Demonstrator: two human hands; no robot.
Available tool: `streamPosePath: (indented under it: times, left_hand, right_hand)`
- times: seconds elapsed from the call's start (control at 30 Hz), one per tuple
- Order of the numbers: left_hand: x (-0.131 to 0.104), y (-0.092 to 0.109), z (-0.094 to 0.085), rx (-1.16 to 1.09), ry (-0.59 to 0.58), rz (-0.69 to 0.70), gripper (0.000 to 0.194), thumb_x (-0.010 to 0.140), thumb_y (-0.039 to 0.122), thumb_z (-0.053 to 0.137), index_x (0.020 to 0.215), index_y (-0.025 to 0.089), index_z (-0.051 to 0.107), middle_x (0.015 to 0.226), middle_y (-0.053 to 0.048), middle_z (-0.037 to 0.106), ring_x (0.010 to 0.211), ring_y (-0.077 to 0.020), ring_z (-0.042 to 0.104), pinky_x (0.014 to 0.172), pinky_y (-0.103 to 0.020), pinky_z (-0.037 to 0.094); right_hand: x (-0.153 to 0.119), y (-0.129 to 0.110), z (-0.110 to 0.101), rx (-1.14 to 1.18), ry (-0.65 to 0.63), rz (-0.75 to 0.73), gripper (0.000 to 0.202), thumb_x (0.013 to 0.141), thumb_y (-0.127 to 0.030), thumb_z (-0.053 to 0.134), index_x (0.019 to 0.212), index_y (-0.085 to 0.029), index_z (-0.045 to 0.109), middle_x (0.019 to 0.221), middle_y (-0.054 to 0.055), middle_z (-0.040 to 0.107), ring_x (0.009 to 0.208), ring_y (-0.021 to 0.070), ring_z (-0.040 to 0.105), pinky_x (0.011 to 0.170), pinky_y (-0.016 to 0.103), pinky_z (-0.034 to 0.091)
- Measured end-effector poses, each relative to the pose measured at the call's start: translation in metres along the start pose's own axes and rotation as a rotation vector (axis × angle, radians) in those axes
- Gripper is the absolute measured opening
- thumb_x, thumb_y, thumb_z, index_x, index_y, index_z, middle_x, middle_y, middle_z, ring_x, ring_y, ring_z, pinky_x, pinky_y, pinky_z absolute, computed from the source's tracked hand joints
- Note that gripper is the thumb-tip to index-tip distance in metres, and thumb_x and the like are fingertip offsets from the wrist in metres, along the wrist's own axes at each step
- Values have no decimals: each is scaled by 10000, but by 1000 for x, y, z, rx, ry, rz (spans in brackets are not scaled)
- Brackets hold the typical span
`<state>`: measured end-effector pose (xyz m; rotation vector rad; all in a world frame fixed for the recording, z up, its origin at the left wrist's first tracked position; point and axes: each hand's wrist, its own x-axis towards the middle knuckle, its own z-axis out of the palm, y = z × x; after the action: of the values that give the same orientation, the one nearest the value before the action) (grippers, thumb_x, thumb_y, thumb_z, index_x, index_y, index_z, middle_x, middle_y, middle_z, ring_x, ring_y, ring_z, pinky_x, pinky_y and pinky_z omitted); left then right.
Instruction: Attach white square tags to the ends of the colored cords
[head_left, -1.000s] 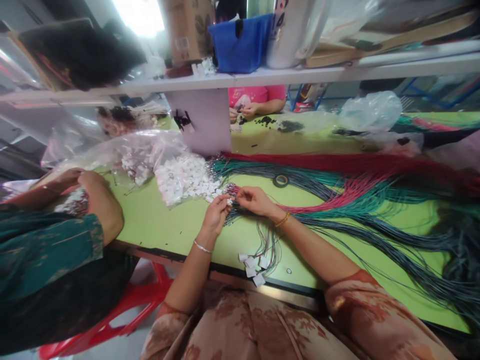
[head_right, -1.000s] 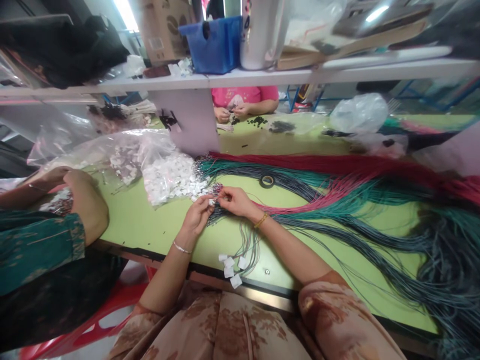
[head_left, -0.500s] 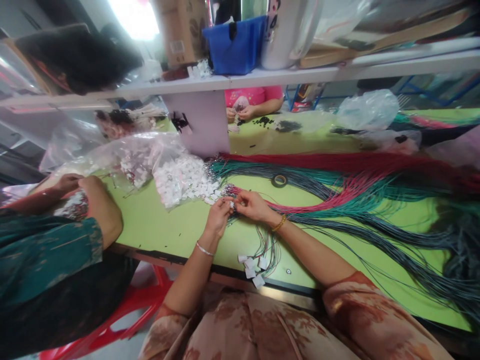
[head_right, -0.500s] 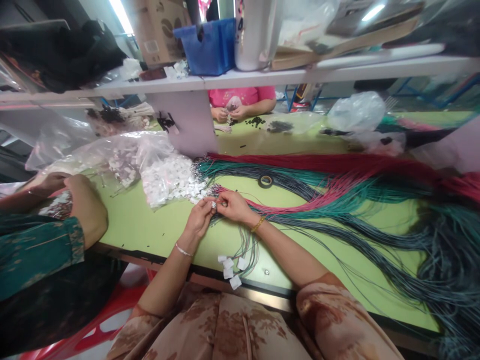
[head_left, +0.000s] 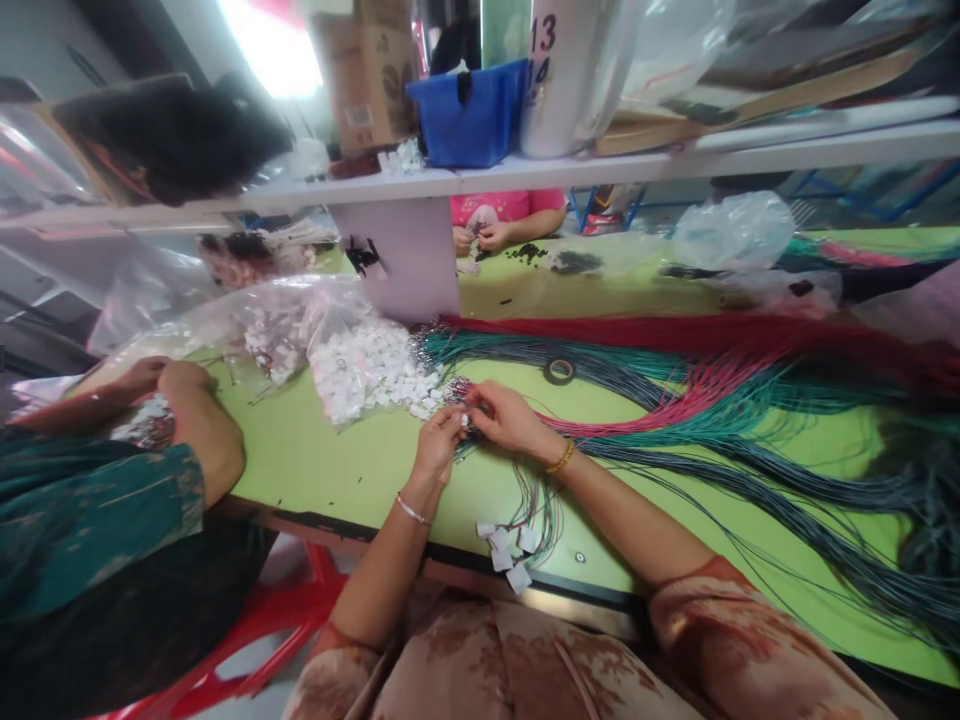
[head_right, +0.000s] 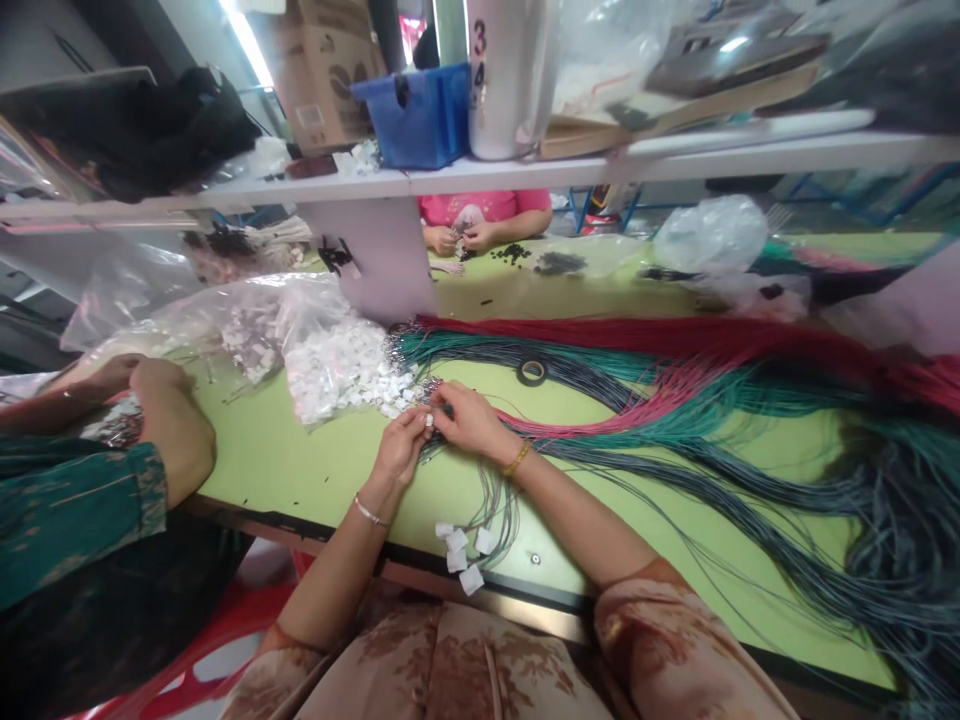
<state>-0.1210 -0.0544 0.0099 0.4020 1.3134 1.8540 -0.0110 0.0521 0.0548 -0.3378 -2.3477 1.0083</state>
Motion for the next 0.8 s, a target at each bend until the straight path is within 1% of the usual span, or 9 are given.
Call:
streamPosePath:
  times: [0.1,0.2,0.27,0.33,0.4,0.47,0.53,0.7,0.8]
  left_hand:
    - [-1,4,1,-27,-28,-12,232,637,266,778,808,125,709,713,-26,644,602,-81,515,601,-218,400]
    - [-3,9,2,-46,-48,-3,247,650,262,779,839,121,706,779,-43,661,649,-88,541,626,-217,416]
    - [-5,12,2,-56,-45,5,256,644,254,787,845,119,705,777,-39,659,639,-78,534,617,-207,417]
    - [-6,15,2,-61,-36,12,253,640,254,791,835,119,704,790,-39,663,627,-69,528,602,-198,415]
    - [-7,16,3,-53,-30,20,256,647,262,786,846,126,703,819,-43,675,625,-69,532,595,-198,417]
    - [-8,17,4,-43,-22,38,283,652,270,783,888,139,698,823,-43,684,618,-72,536,591,-202,419]
    - [-8,16,4,-19,-18,59,321,652,281,787,928,150,688,802,-36,688,593,-70,527,582,-205,414]
    - [-7,11,2,108,-40,124,297,663,335,785,863,148,671,692,-2,647,533,-60,483,540,-200,375]
    - [-6,10,2,99,-35,116,283,659,326,786,831,152,645,653,18,606,546,-65,492,545,-198,375]
  right_hand:
    - [9,-17,-7,242,-5,13,152,807,-225,560,947,-169,579,814,20,607,650,115,502,614,236,403]
    - [16,-24,-10,498,-73,38,141,842,-306,567,877,-170,570,761,5,595,655,117,532,631,244,441]
    - [18,-21,-12,541,-101,55,186,858,-348,564,863,-163,587,766,13,604,680,126,549,664,259,456]
    - [17,-13,-15,457,-102,47,217,888,-353,532,901,-156,624,824,36,628,738,139,565,716,275,459]
    - [14,-3,-18,268,-90,5,233,918,-318,488,933,-155,654,872,59,637,799,154,564,769,289,441]
    - [9,6,-17,69,-96,-40,243,933,-268,451,910,-157,666,843,65,625,801,162,545,774,292,418]
    - [5,13,-14,-45,-119,-70,257,940,-229,424,881,-160,664,804,63,615,776,167,525,753,289,403]
    - [-1,14,-4,-59,-160,-113,222,915,-184,449,862,-166,663,817,65,640,792,169,534,752,276,395]
    - [-2,12,-1,-20,-112,-52,174,882,-180,483,825,-165,647,763,39,629,711,144,519,682,247,380]
